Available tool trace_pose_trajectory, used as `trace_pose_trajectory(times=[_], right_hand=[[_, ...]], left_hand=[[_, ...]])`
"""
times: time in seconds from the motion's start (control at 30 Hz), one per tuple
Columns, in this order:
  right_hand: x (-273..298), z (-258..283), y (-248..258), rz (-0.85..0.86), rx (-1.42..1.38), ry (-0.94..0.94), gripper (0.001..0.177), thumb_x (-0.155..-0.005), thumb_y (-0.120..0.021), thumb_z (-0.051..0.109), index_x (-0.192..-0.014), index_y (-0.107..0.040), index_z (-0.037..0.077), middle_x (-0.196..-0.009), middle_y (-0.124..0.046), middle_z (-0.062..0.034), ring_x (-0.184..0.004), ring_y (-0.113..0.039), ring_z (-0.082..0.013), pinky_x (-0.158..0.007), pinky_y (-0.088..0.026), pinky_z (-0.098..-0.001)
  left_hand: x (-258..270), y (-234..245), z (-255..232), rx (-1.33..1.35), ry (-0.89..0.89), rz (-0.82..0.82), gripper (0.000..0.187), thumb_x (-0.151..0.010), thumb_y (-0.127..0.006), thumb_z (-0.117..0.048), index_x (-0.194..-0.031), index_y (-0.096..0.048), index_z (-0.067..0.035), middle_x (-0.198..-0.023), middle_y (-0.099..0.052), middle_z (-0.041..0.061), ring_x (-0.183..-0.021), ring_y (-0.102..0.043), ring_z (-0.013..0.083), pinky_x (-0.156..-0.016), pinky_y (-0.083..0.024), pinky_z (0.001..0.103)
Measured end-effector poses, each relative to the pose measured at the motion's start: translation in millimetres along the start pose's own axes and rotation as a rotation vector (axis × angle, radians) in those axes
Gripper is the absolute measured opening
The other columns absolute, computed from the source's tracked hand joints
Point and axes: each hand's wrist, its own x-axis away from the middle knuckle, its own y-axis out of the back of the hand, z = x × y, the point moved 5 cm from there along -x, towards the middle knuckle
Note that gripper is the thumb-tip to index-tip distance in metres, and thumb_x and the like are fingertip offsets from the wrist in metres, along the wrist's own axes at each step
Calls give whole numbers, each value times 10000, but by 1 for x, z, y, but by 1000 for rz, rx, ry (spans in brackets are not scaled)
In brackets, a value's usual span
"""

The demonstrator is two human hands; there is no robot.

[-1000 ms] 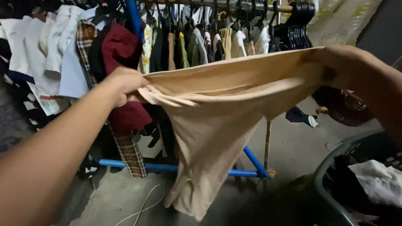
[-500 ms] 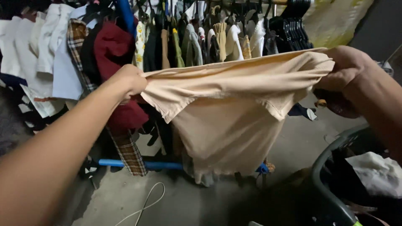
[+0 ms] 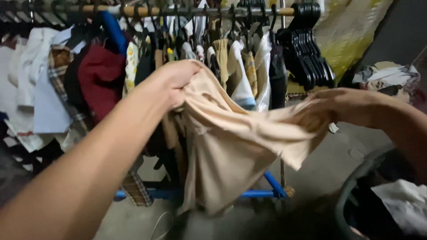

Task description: Hanging various items of clothing from a laundry basket onto hangers on a rack

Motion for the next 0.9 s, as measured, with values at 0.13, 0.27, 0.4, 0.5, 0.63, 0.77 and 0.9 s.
trace_pose_trajectory(times=[0.13, 0.27, 0.4, 0.5, 0.63, 0.77, 0.9], right_hand=[[-32, -8, 11, 32, 285, 34, 427, -976, -660, 302, -1328, -623, 66, -1174, -735, -88, -1001, -729, -173, -858, -571, -321], [-104, -17, 57, -269, 314, 94, 430, -917, -703, 327, -1246, -736, 52, -1110, -786, -160, -938, -767, -316, -833, -610, -453], [-144, 7, 68, -694, 611, 424, 315, -888, -766, 286, -1058, -733, 23, -1051, -748, -218, -987, -720, -400, -892, -566, -472], [-175, 16, 67, -838, 642, 557, 339, -860, -795, 295, -1035, -679, 29, -1037, -697, -224, -980, -670, -426, -856, -538, -503], [-201, 25, 65, -957, 782, 582, 476, -904, -803, 434, -1125, -633, 48, -1057, -668, -208, -988, -647, -417, -828, -516, -524], [-213, 25, 70, -993, 869, 489, 597, -778, -837, 495, -1090, -623, 34, -1024, -673, -203, -964, -655, -412, -798, -515, -527], [-222, 17, 75, -935, 887, 454, 576, -770, -829, 470, -1086, -630, 30, -1036, -685, -203, -946, -676, -412, -782, -531, -529]], left_hand=[[10, -54, -32, -66, -54, -171, 151, -1043, -478, -126, -1008, -601, -45, -873, -669, 159, -641, -664, 241, -643, -632, 407], [-23, -76, -54, 63, -77, -30, 133, -993, -467, -55, -918, -575, -37, -774, -614, 167, -572, -609, 260, -586, -649, 465], [-63, -82, -76, 115, -146, 173, 169, -970, -457, -60, -871, -587, -19, -738, -626, 161, -574, -629, 304, -534, -598, 506], [-69, -83, -92, 111, -171, 156, 152, -954, -466, -50, -867, -588, -24, -736, -631, 166, -572, -628, 320, -521, -584, 531], [-85, -75, -101, 104, -200, 32, 136, -944, -465, -52, -936, -599, -69, -792, -651, 168, -606, -634, 320, -545, -581, 543], [-109, -74, -95, 173, -134, 55, 175, -993, -457, -135, -984, -607, -45, -847, -666, 179, -659, -660, 324, -592, -611, 533], [-119, -82, -93, 176, -143, 36, 151, -991, -458, -113, -970, -605, -85, -846, -663, 156, -666, -654, 312, -598, -605, 539]])
